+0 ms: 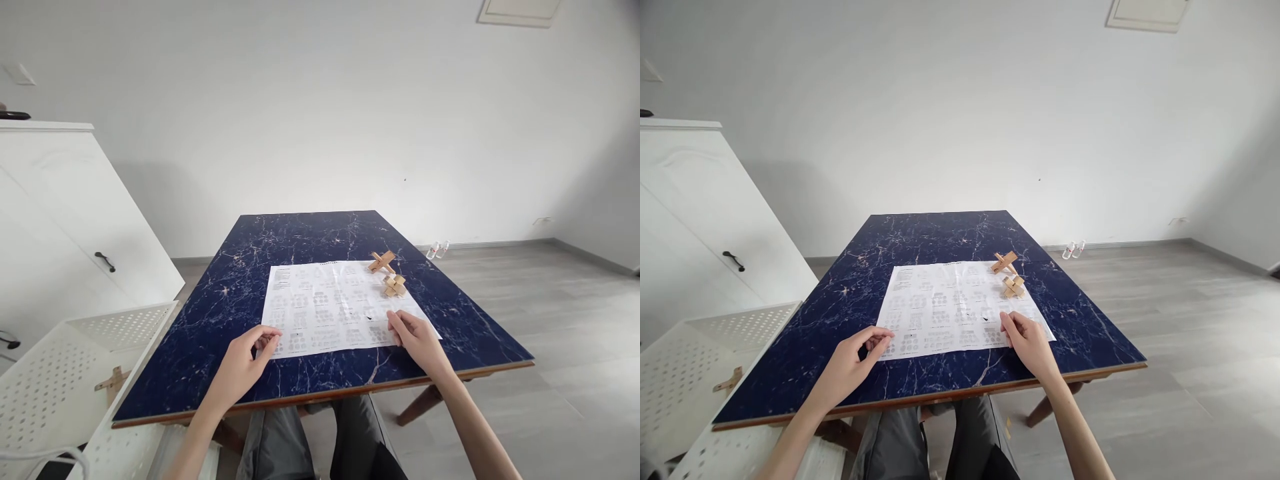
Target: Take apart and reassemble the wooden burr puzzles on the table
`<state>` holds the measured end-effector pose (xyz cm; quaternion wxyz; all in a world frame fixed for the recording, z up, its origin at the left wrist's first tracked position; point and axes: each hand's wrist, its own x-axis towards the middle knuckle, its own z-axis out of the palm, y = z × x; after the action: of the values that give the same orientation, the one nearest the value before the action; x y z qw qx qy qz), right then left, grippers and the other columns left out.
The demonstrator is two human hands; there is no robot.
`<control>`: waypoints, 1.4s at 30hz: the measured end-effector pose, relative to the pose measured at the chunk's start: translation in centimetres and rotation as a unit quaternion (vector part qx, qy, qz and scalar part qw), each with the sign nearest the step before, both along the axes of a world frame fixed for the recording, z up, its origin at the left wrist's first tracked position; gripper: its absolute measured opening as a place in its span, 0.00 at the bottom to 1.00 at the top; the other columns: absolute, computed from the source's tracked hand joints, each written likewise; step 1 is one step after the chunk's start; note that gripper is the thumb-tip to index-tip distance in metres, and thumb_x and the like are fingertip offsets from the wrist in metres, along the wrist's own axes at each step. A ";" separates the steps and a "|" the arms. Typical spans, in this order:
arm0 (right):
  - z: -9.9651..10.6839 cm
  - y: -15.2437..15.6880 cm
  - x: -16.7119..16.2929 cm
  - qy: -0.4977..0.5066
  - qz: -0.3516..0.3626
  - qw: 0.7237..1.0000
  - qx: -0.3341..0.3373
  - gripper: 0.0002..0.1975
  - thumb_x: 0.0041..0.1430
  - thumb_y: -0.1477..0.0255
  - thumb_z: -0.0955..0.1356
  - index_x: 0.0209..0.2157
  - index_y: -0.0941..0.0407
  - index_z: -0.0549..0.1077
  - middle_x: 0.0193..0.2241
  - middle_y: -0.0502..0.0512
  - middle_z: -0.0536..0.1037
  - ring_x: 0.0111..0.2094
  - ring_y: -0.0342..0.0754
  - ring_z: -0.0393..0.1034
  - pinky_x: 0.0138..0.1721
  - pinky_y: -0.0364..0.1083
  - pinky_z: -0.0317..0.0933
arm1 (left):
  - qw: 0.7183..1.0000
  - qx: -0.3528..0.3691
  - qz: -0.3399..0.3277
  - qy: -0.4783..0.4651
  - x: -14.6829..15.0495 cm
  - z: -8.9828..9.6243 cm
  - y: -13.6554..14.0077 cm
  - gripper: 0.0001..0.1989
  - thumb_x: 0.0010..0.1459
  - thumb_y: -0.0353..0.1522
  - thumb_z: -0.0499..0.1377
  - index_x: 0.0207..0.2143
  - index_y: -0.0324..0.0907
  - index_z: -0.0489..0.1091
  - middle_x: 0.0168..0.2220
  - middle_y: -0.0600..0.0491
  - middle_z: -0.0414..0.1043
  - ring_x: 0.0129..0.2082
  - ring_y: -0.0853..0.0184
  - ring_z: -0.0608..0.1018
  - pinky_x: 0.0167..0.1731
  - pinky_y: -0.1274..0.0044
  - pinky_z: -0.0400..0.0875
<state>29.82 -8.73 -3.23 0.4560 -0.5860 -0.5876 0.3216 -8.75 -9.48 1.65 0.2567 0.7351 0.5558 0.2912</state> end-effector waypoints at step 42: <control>1.6 -0.2 -0.8 -0.103 0.084 0.991 -0.010 0.27 0.77 0.52 0.61 0.25 0.52 0.63 0.21 0.49 0.65 0.20 0.46 0.60 0.23 0.44 0.52 | 0.979 -0.015 0.203 0.033 0.5 -1.0 -0.4 0.24 0.64 0.55 0.59 0.44 0.46 0.81 0.39 0.48 0.83 0.36 0.59 0.84 0.18 0.83 0.70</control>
<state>29.04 -8.91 -1.64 0.3586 -0.5695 -0.6750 0.3025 -8.26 -9.91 0.64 0.1846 0.6125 0.7058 0.3044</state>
